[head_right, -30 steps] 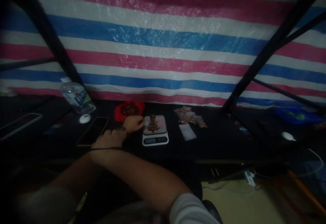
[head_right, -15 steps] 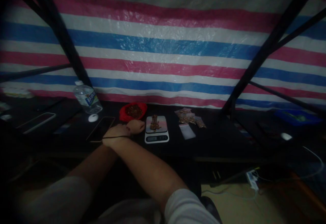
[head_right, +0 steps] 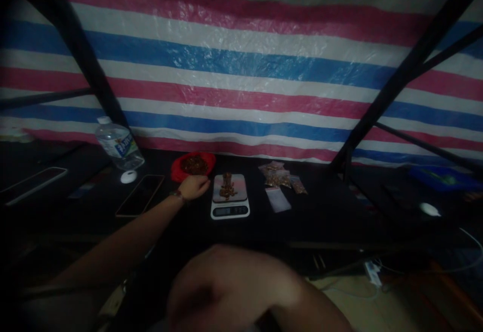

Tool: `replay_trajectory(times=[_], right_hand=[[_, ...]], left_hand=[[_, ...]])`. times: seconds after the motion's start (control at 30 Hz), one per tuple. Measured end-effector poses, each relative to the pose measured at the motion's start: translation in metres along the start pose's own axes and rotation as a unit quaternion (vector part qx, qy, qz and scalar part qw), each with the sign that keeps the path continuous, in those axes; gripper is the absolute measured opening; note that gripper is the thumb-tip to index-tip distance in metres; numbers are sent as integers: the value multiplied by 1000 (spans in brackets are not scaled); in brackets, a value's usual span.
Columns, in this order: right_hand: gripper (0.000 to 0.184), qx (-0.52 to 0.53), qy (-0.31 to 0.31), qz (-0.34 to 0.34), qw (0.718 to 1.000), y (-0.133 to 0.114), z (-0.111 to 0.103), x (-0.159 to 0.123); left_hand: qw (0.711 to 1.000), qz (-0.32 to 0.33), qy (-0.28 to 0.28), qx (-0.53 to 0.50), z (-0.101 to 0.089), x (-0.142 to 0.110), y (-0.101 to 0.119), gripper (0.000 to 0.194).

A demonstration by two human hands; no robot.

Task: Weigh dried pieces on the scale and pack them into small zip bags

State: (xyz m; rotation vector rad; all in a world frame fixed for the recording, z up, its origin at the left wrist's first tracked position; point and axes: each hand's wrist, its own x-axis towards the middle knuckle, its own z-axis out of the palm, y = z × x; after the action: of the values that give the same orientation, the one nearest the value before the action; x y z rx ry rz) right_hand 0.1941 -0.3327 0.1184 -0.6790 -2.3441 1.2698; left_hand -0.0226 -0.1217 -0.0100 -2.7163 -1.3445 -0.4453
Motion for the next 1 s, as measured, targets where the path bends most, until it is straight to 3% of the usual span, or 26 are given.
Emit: replay_trajectory(times=[0.07, 0.1, 0.17, 0.23, 0.33, 0.43, 0.6, 0.7, 0.83, 1.0], right_hand=[[25, -76, 132, 99, 983, 35, -21, -12], [25, -140, 213, 169, 952, 58, -32, -17], [25, -276, 332, 302, 850, 108, -51, -26], [38, -359, 332, 380, 785, 153, -62, -35], [38, -439, 294, 427, 733, 190, -62, -44], [27, -486, 264, 424, 717, 198, -56, -48], [27, -524, 245, 410, 706, 199, -57, -54], [26, -526, 244, 393, 713, 201, -58, -59], [30, -511, 244, 361, 741, 202, -54, -66], [29, -518, 242, 359, 738, 204, -50, -74]], left_hand=[[1000, 8, 21, -5, -2, 0, -3, 40], [999, 14, 36, -5, -3, 2, -4, 40], [997, 26, 75, -2, -7, 11, -4, 40], [993, 36, 112, 4, -10, 24, -4, 39], [989, 46, 138, 10, -14, 42, -5, 38], [988, 55, 143, 14, -13, 51, -8, 38], [985, 74, 153, 10, -6, 49, -10, 38], [985, 86, 148, 0, -6, 45, -8, 39], [990, 93, 100, -21, -10, 40, -4, 40], [991, 122, 29, -40, -11, 36, 1, 39]])
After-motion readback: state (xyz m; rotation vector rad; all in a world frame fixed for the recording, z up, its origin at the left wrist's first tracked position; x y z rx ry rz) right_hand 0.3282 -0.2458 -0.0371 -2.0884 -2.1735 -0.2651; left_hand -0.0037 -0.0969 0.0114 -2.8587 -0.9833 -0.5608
